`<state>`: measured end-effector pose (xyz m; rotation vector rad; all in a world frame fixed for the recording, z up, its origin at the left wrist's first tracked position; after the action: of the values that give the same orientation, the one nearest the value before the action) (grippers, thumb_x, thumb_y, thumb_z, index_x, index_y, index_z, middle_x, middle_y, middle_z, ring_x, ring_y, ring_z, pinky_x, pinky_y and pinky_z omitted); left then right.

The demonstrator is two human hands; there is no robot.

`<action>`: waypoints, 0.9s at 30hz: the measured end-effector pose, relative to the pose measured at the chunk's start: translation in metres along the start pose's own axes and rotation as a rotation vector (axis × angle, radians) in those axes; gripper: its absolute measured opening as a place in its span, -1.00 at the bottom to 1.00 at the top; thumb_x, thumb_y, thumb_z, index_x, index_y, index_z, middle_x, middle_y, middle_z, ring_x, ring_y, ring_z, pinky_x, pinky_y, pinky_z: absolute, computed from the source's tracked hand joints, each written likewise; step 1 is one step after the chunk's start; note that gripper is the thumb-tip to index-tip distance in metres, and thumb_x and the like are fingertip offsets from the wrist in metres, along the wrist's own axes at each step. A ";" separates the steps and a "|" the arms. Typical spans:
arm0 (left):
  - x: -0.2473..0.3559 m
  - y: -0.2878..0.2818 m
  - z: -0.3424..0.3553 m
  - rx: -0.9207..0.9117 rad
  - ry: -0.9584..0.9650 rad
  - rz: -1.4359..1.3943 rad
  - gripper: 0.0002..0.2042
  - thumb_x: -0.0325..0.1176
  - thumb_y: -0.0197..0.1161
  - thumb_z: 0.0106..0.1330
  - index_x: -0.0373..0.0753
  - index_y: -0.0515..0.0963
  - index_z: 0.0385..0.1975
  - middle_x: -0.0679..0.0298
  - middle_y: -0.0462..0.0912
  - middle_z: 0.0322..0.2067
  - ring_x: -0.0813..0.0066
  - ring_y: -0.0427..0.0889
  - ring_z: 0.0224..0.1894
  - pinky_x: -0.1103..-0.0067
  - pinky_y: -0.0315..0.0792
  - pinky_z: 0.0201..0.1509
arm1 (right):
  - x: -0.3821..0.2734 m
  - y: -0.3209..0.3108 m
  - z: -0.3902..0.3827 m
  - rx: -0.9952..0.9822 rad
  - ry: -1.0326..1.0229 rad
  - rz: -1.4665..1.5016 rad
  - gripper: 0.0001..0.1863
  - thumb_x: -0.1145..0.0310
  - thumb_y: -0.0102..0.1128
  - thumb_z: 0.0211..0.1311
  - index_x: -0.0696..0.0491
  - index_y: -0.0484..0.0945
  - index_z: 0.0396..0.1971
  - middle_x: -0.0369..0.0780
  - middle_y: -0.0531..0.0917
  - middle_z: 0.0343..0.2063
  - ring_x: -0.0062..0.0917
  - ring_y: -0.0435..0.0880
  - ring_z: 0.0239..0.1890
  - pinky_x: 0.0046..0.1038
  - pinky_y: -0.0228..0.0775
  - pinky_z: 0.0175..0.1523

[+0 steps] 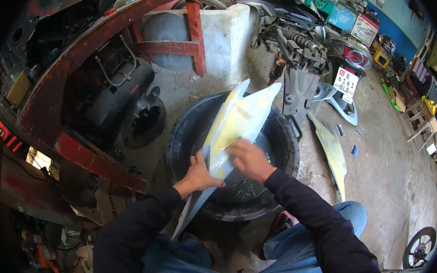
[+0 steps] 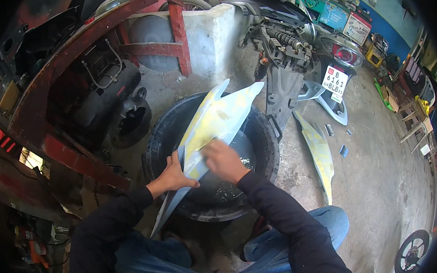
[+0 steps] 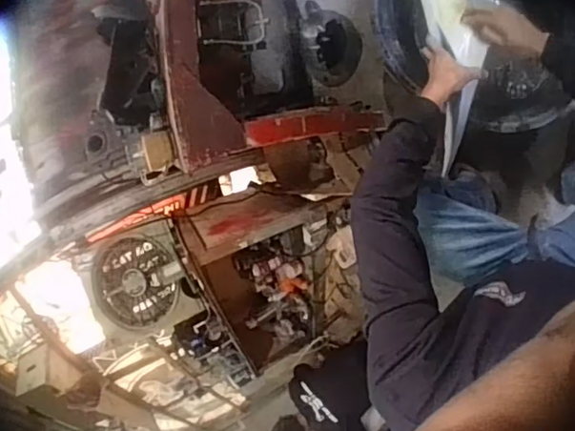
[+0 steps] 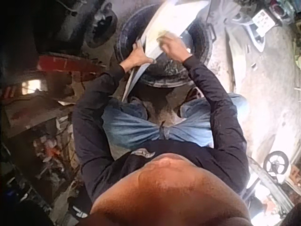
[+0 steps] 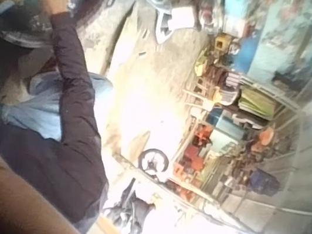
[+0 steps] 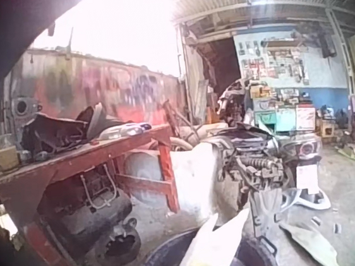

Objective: The person wet sands a motorcycle fairing using sandpaper while holding it over a basin of water.

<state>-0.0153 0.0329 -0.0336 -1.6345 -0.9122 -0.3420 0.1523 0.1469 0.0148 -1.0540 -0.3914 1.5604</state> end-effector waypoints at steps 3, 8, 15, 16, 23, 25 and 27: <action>0.004 -0.002 -0.007 -0.003 -0.068 0.011 0.41 -0.04 0.69 -0.24 -0.43 -0.31 0.46 -0.36 0.06 0.29 -0.32 0.21 0.37 0.20 0.24 0.47 | 0.023 -0.006 0.001 0.038 0.085 -0.093 -0.66 0.47 0.21 0.07 0.17 0.65 -0.11 -0.09 0.65 -0.09 -0.17 0.57 0.08 -0.21 0.44 0.21; 0.006 0.001 -0.001 0.018 -0.027 0.068 0.38 -0.05 0.68 -0.23 -0.42 -0.30 0.45 -0.35 0.06 0.29 -0.34 0.26 0.34 0.18 0.31 0.43 | -0.002 0.008 -0.011 0.010 -0.087 -0.013 -0.65 0.51 0.19 0.08 0.18 0.65 -0.08 -0.10 0.66 -0.06 -0.16 0.59 0.09 -0.22 0.45 0.23; 0.008 0.000 -0.002 -0.013 -0.098 0.041 0.37 -0.09 0.68 -0.22 -0.42 -0.30 0.44 -0.33 0.09 0.29 -0.34 0.29 0.33 0.17 0.33 0.42 | -0.008 0.006 -0.011 0.018 -0.093 -0.038 -0.66 0.48 0.22 0.06 0.18 0.65 -0.10 -0.10 0.66 -0.08 -0.20 0.58 0.08 -0.21 0.45 0.22; 0.007 -0.002 -0.003 -0.011 -0.111 0.046 0.37 -0.10 0.68 -0.22 -0.42 -0.30 0.44 -0.33 0.09 0.29 -0.34 0.30 0.32 0.18 0.33 0.42 | 0.005 0.005 -0.008 0.021 -0.093 -0.037 -0.66 0.48 0.22 0.06 0.18 0.65 -0.10 -0.10 0.66 -0.08 -0.20 0.58 0.08 -0.21 0.45 0.22; 0.008 0.000 -0.009 0.011 -0.124 0.041 0.33 -0.12 0.68 -0.22 -0.41 -0.24 0.44 -0.32 0.11 0.29 -0.32 0.35 0.30 0.19 0.35 0.41 | 0.002 0.013 -0.011 0.115 -0.036 -0.038 -0.70 0.50 0.16 0.08 0.16 0.65 -0.15 -0.09 0.68 -0.13 -0.18 0.61 0.01 -0.18 0.44 0.21; 0.010 -0.001 -0.008 0.027 -0.099 0.014 0.30 -0.13 0.67 -0.22 -0.39 -0.21 0.43 -0.30 0.12 0.29 -0.31 0.34 0.32 0.19 0.34 0.41 | 0.031 -0.001 -0.003 0.126 0.149 -0.035 -0.67 0.51 0.18 0.04 0.14 0.65 -0.13 -0.09 0.67 -0.11 -0.18 0.61 0.04 -0.18 0.45 0.23; 0.010 -0.003 -0.011 0.023 -0.114 0.004 0.29 -0.13 0.66 -0.21 -0.38 -0.20 0.44 -0.29 0.12 0.30 -0.30 0.34 0.32 0.20 0.34 0.41 | 0.025 0.005 -0.005 0.130 0.086 -0.047 -0.69 0.53 0.16 0.06 0.15 0.65 -0.15 -0.10 0.67 -0.12 -0.17 0.61 0.02 -0.18 0.46 0.19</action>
<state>-0.0081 0.0266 -0.0211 -1.6474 -0.9947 -0.2359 0.1552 0.1669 -0.0018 -1.0003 -0.2504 1.4728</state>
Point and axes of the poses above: each hand's wrist, its own z-axis towards the middle knuckle, its own y-axis out of the palm, x = y × z, the point moved 4 cm from there along z, towards the middle knuckle
